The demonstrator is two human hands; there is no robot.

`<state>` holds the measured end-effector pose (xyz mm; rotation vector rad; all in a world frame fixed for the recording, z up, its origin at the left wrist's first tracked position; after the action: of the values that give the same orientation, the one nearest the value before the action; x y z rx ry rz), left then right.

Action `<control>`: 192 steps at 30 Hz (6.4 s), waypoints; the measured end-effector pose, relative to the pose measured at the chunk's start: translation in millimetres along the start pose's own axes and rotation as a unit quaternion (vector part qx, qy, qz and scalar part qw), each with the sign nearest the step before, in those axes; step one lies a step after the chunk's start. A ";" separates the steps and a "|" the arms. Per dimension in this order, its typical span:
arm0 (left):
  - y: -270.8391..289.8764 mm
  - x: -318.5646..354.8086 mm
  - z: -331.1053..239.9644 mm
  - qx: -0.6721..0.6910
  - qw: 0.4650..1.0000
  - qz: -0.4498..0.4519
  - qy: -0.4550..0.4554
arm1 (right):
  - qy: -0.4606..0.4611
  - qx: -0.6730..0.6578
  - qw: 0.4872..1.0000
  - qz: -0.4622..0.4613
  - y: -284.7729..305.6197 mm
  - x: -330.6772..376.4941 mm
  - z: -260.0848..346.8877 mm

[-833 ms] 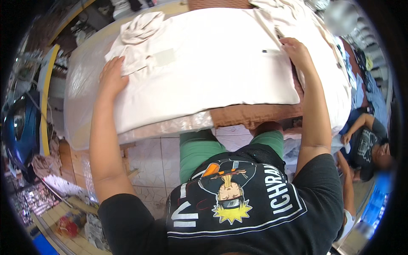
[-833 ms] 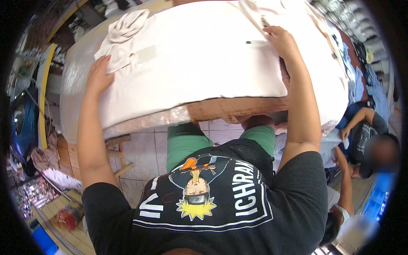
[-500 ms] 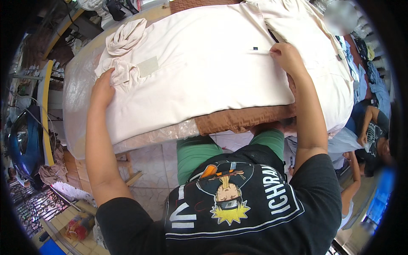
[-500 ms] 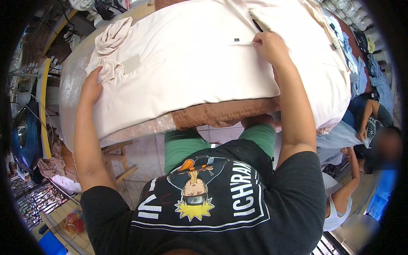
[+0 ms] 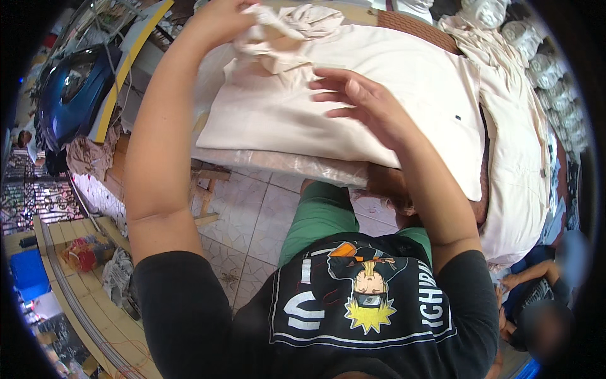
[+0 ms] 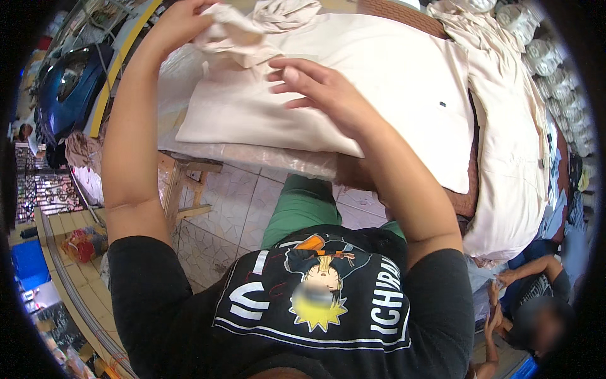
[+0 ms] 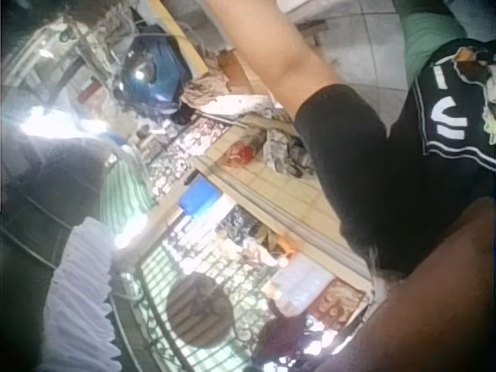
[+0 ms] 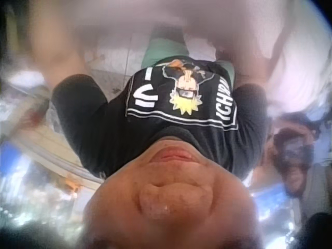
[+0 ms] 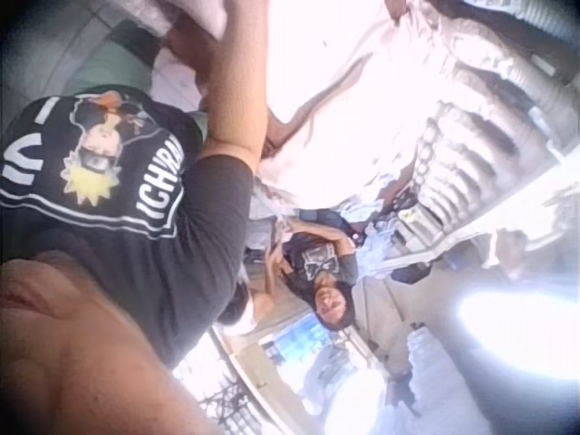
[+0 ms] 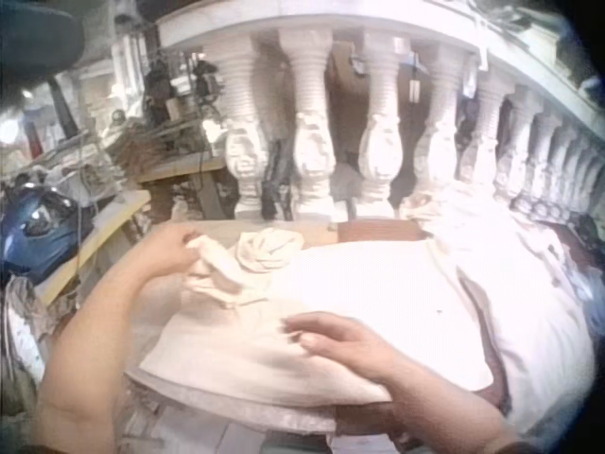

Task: The person prepares a shirt for packaging by inserting a cardboard insert, folding the sleeves and body, and placing it into a clear plastic bag.

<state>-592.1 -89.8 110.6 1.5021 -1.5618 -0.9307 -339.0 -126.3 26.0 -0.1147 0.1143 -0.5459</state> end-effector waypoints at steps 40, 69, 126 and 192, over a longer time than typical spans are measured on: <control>-139.9 50.5 73.0 0.161 0.975 -0.092 0.122 | -0.206 0.192 0.915 -0.288 87.9 79.0 -25.9; -116.2 -2.6 156.8 -0.002 0.972 -0.051 0.231 | -0.224 0.390 0.817 -0.360 138.1 125.5 -21.7; -177.7 -65.4 -25.1 0.068 0.986 0.084 -0.130 | -0.274 0.512 0.745 -0.328 207.2 204.5 8.6; -260.8 47.2 -92.5 -0.153 0.975 0.007 -0.160 | -0.302 0.415 0.682 -0.520 138.3 338.4 -13.0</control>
<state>-394.6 -147.3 -80.4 1.1648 -1.5567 -1.3901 17.0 -187.0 -32.4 0.5880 -0.9276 -1.6281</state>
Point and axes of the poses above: each hand's wrist, its own x-axis away from the middle knuckle, its own y-axis out of the back of the hand, z = x × y, the point moved 4 cm from there along -x, towards the middle knuckle, and after that the axes turned 6 degrees about z, right-handed, at the moved point
